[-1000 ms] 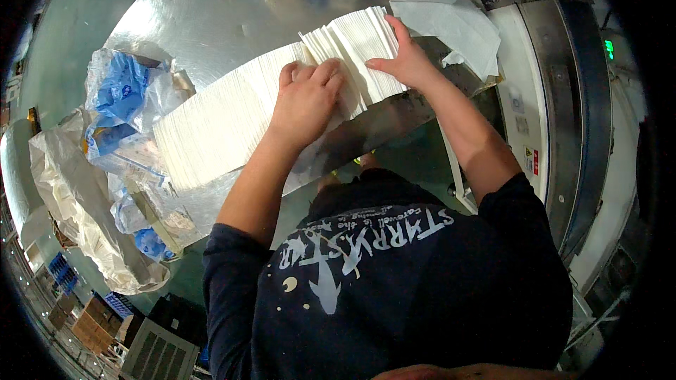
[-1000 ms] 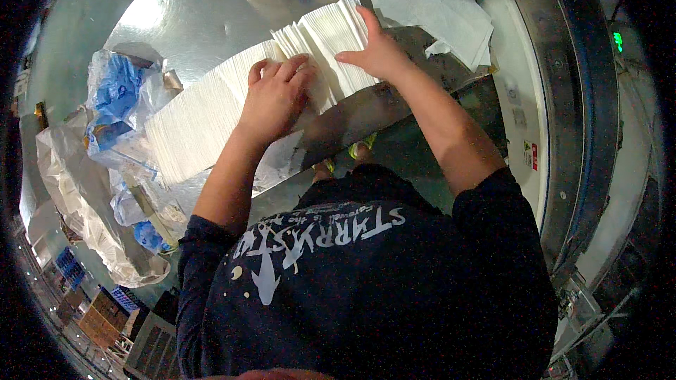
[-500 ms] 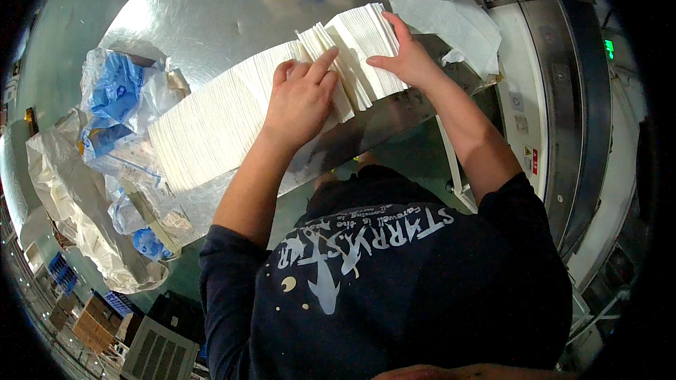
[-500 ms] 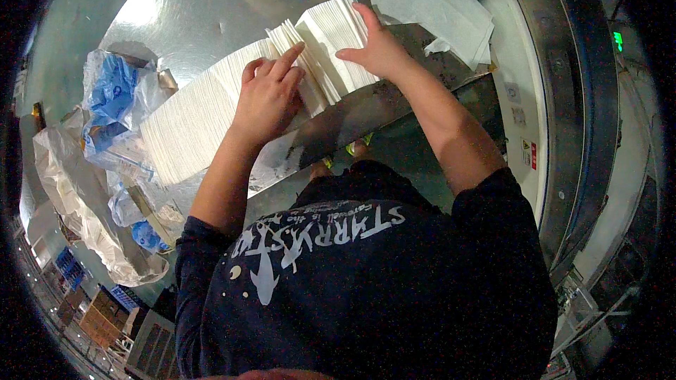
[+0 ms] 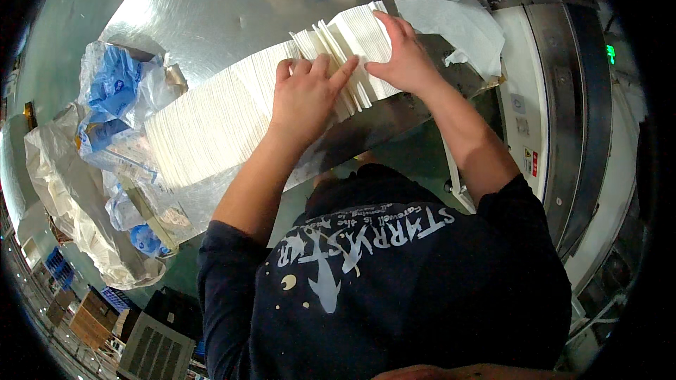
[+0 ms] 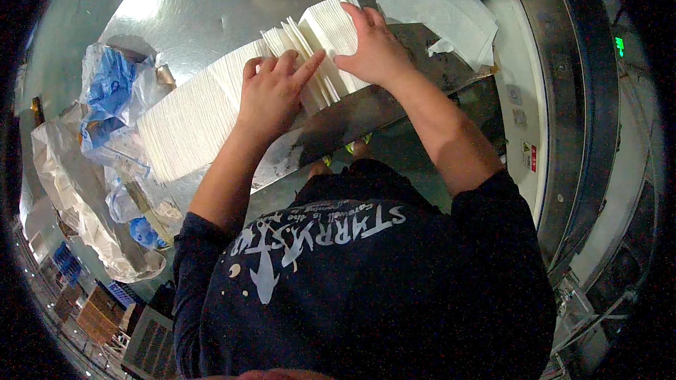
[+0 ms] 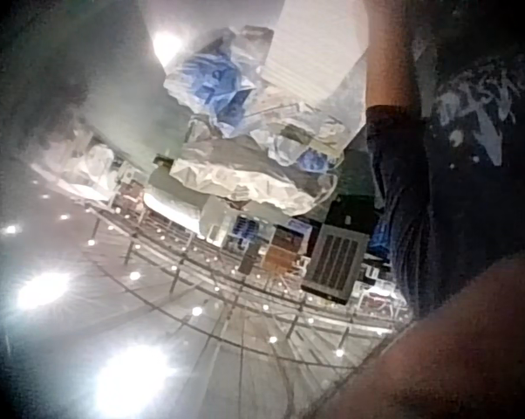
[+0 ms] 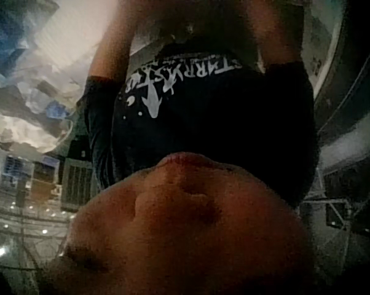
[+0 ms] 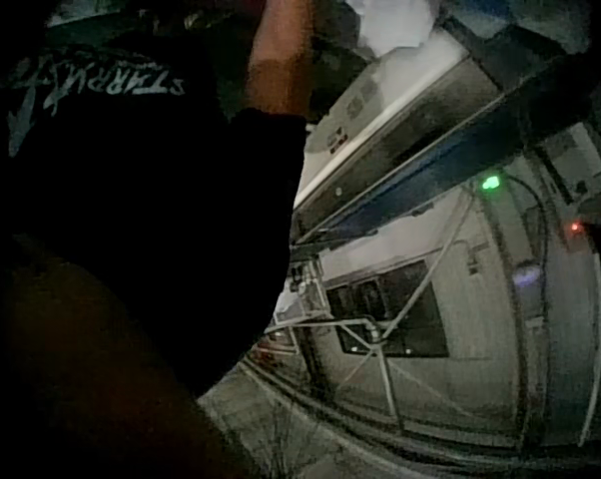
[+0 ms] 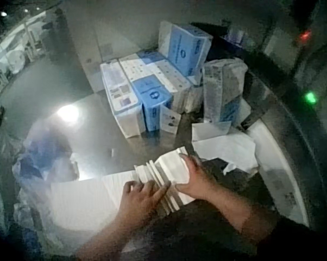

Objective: The person unpacks multiple packages of white tissues on a metal table in a warehouse. They remove the plastic wrapping, separate the tissue stacks, and place them into a large white bag. The process is repeated for several packages throughout the clip.

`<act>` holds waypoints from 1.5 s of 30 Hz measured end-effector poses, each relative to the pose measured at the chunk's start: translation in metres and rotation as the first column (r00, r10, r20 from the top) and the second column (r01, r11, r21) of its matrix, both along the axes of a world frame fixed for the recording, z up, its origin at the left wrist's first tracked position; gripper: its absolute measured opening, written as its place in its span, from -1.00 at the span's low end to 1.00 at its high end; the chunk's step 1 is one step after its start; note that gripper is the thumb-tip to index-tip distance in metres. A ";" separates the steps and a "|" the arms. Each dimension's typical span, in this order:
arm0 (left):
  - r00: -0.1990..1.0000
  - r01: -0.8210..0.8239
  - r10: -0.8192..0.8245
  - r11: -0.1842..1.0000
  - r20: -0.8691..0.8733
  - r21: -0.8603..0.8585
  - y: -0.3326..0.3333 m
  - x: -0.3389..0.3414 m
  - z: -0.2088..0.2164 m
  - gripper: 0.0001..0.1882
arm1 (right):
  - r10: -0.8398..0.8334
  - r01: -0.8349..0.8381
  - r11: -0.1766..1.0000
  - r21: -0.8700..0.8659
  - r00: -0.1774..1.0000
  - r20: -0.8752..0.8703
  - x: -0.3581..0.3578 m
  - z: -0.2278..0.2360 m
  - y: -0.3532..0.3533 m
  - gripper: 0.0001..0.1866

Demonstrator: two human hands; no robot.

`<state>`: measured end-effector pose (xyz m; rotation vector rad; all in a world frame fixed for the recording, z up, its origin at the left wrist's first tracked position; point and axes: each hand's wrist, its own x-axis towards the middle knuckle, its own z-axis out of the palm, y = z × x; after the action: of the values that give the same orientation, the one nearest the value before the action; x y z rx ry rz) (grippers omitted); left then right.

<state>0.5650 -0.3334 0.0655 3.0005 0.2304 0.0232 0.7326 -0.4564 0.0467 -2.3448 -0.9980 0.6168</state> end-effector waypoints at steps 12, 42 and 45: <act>0.997 -0.037 0.037 0.999 0.071 -0.001 0.002 -0.004 -0.012 -0.63 | 0.021 -0.021 1.000 -0.011 0.999 0.049 -0.001 -0.005 -0.001 -0.20; 0.947 0.072 0.094 0.870 0.307 -0.488 0.019 -0.030 -0.032 -0.24 | 0.179 -0.247 0.960 0.128 0.900 0.397 -0.029 0.071 0.007 -0.38; 0.945 0.075 0.093 0.872 0.313 -0.485 0.018 -0.030 -0.030 -0.24 | 0.181 -0.247 0.961 0.122 0.900 0.398 -0.030 0.073 0.007 -0.38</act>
<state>0.5352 -0.3150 0.0354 2.4349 0.1793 0.3998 0.7030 -0.4494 0.1197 -2.2636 -1.4389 0.1355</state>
